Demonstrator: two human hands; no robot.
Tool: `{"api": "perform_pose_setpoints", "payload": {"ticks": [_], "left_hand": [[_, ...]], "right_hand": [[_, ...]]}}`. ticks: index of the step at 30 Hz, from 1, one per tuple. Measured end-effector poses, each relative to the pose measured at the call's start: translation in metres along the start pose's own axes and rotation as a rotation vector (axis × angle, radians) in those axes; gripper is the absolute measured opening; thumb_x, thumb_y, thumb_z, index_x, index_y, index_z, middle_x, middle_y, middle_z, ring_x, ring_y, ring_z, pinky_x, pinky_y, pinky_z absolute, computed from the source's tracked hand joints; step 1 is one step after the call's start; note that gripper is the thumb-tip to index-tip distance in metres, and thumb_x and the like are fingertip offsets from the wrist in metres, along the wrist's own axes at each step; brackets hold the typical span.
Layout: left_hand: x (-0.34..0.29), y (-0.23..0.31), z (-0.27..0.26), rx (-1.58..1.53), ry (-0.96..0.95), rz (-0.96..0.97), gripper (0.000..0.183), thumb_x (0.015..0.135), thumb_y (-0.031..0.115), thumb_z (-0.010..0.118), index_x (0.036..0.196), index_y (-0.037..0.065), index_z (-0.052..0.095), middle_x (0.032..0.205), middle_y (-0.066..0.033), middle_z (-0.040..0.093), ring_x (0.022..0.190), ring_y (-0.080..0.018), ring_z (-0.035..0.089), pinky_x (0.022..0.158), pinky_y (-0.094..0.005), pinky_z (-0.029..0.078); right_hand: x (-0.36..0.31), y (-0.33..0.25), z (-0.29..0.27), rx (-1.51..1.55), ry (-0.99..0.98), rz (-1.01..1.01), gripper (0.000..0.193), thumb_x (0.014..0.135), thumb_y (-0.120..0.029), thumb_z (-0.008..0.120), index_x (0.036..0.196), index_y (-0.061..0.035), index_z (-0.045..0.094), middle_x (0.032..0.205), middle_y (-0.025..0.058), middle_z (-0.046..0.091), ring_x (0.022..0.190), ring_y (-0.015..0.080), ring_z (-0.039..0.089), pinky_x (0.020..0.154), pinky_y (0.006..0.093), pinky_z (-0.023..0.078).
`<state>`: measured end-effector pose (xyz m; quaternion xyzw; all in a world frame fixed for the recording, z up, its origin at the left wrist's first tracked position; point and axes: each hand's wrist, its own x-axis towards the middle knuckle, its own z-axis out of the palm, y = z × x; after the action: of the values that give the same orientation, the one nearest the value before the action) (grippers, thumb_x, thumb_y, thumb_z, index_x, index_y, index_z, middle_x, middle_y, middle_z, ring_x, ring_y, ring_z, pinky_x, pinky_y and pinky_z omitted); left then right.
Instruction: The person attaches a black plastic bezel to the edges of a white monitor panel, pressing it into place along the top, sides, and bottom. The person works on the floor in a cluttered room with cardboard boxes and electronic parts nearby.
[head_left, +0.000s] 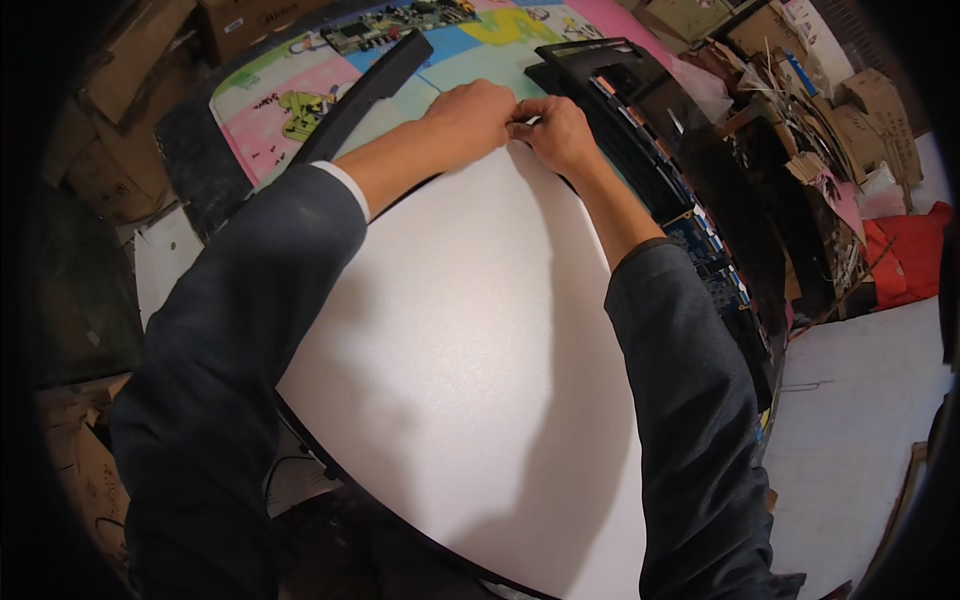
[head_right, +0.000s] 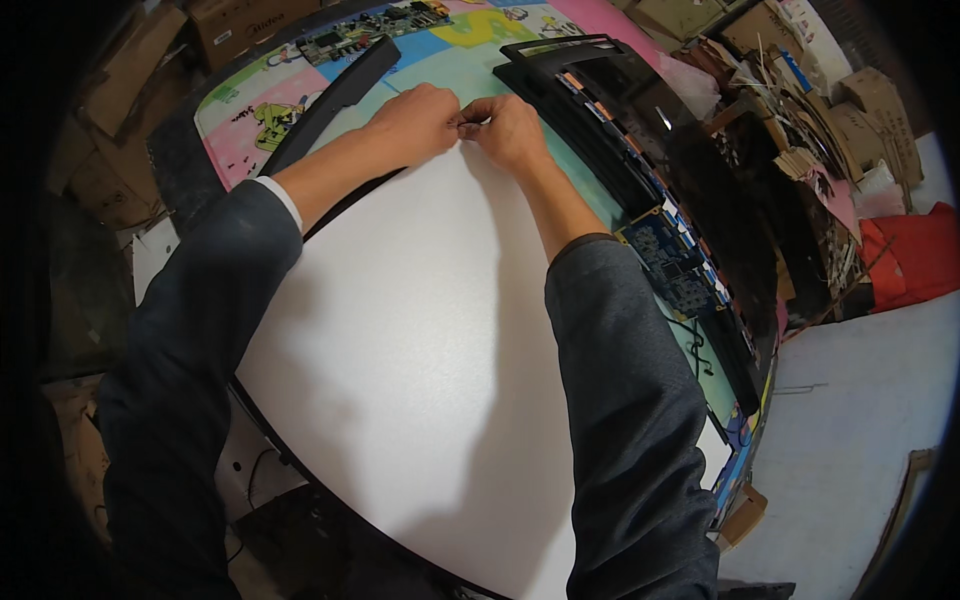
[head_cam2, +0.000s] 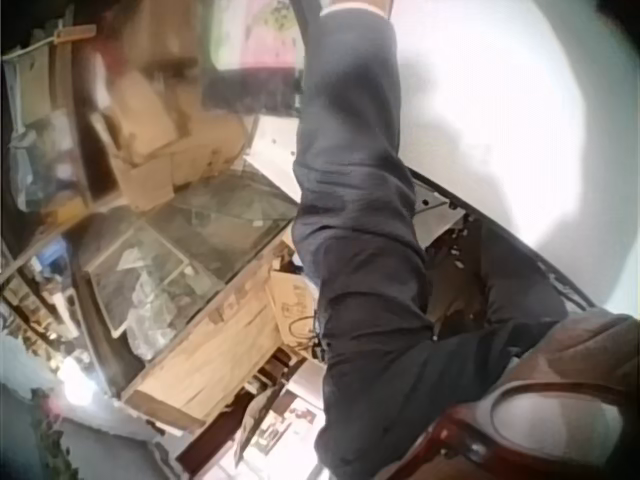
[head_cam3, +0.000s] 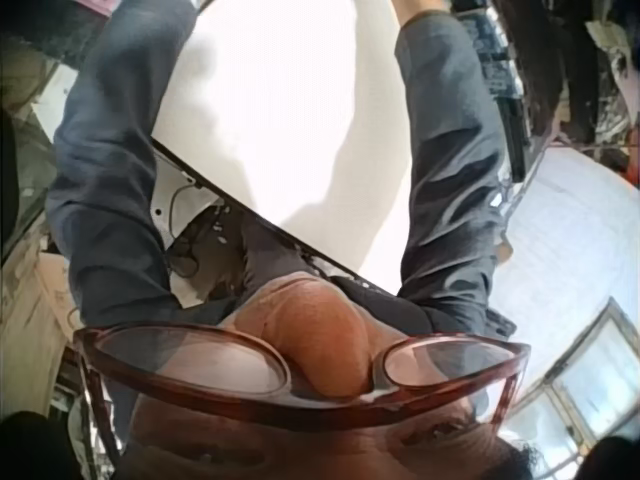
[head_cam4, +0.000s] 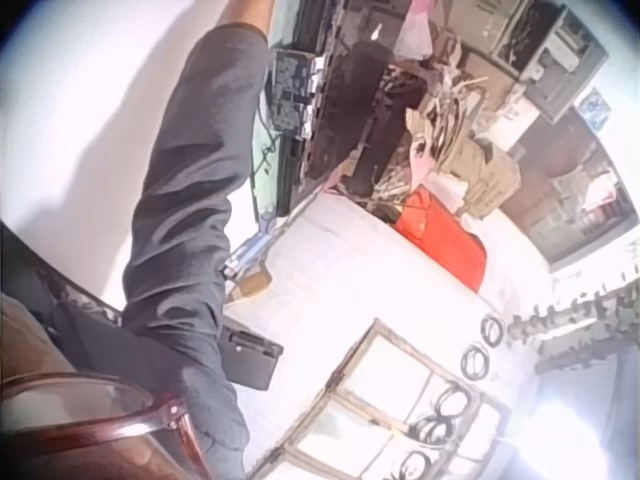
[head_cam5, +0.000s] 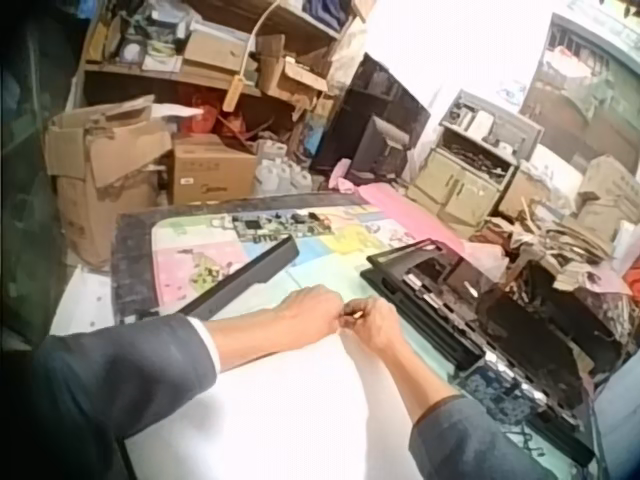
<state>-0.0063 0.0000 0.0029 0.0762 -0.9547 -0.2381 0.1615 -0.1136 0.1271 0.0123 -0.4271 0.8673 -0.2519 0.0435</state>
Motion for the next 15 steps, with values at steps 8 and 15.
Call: {"api": "perform_pose_setpoints", "payload": {"ticks": [8,15], "left_hand": [[0.008,-0.041,0.017,-0.371,-0.028,-0.231,0.019,0.084,0.016,0.07,0.084,-0.003,0.072,0.08,-0.0143,0.069,0.071,-0.0208,0.066,0.062,-0.0367,0.05],[0.006,-0.037,0.017,-0.597,-0.112,-0.402,0.02,0.083,0.017,0.073,0.087,-0.003,0.072,0.074,-0.0082,0.066,0.064,-0.0148,0.059,0.057,-0.0306,0.047]], "right_hand": [[0.005,0.007,0.003,0.092,-0.039,0.001,0.018,0.076,-0.015,0.08,0.094,-0.0121,0.079,0.081,0.0089,0.074,0.073,0.0183,0.066,0.07,0.0339,0.051],[0.001,0.004,0.004,0.119,-0.019,0.019,0.02,0.076,-0.014,0.079,0.096,-0.0107,0.079,0.084,0.0089,0.075,0.077,0.0192,0.069,0.073,0.0331,0.053]]}}
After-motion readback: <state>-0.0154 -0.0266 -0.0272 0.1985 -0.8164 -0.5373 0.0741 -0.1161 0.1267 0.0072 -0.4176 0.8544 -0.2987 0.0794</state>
